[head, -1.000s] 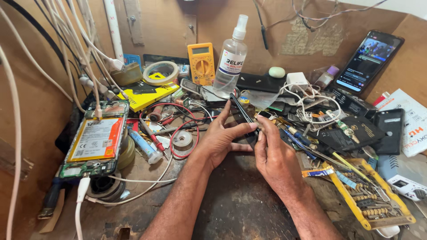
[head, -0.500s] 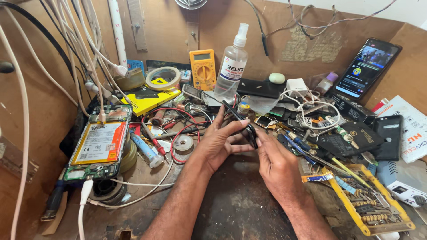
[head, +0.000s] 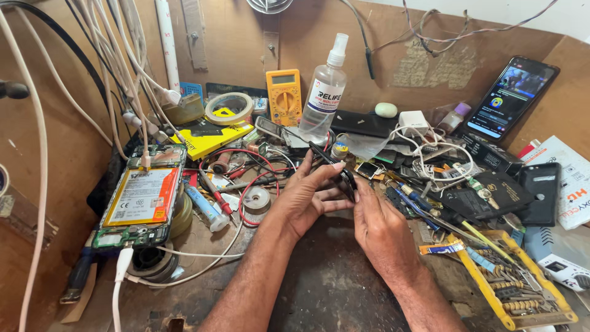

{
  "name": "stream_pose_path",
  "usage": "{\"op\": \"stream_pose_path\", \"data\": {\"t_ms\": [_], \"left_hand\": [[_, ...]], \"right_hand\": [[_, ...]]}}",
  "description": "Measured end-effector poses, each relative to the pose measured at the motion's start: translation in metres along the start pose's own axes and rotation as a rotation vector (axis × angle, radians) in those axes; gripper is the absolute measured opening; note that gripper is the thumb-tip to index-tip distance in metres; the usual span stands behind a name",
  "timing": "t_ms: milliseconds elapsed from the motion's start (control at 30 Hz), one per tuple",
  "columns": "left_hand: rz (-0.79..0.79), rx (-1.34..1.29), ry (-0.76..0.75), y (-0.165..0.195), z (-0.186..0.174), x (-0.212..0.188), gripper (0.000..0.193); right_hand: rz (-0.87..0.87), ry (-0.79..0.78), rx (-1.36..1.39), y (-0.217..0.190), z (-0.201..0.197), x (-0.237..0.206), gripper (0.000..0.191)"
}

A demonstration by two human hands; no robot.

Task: The person works on a smartphone at a cluttered repair bench, prying along the edge of the phone's back cover with a small tool, testing the phone's flashlight, and working the back cover off the body. They then hold the opened phone and pick up a screwdriver near the exposed internals.

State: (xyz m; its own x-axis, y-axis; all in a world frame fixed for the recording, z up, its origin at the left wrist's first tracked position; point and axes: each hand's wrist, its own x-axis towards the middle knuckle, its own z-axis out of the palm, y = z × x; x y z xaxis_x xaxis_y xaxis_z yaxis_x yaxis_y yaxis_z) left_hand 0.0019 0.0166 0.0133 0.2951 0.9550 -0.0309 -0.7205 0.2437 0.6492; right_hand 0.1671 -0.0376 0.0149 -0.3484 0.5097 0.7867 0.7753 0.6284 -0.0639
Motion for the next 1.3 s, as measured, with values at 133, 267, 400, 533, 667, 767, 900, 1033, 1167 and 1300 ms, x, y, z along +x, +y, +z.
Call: {"op": "stream_pose_path", "data": {"t_ms": [133,267,400,533,667,767,900,1033,1167,1300], "left_hand": [[0.005,0.002,-0.009,-0.001,-0.001,0.001,0.079],[-0.018,0.008,0.016,-0.001,-0.001,0.004,0.078],[-0.031,-0.001,0.025,-0.002,-0.002,0.005,0.077],[-0.001,0.009,-0.047,-0.002,-0.005,0.002,0.073],[-0.005,-0.034,-0.037,-0.002,-0.004,0.002,0.069],[0.001,-0.028,-0.022,-0.002,-0.003,0.000,0.070],[0.019,-0.016,-0.039,-0.002,-0.001,-0.003,0.074],[0.022,-0.005,-0.033,-0.003,0.002,-0.004,0.085],[0.009,0.031,-0.006,-0.003,0.001,-0.004,0.100],[0.001,0.041,-0.012,-0.006,-0.001,-0.002,0.103]], "right_hand": [[-0.036,0.008,-0.059,0.002,0.003,-0.001,0.041],[-0.040,0.009,-0.071,0.004,0.006,-0.001,0.041],[-0.026,0.032,-0.072,0.007,0.006,-0.001,0.038],[-0.038,0.034,-0.040,0.006,0.005,-0.003,0.039],[0.055,0.035,0.072,0.002,0.003,-0.001,0.035],[0.177,0.039,0.192,-0.007,0.000,-0.001,0.029],[0.295,0.037,0.278,-0.013,-0.008,0.001,0.027],[0.427,-0.026,0.323,-0.014,-0.012,0.005,0.029],[0.465,-0.033,0.468,-0.013,-0.012,0.004,0.034],[0.444,-0.022,0.477,-0.011,-0.010,0.003,0.035]]}}
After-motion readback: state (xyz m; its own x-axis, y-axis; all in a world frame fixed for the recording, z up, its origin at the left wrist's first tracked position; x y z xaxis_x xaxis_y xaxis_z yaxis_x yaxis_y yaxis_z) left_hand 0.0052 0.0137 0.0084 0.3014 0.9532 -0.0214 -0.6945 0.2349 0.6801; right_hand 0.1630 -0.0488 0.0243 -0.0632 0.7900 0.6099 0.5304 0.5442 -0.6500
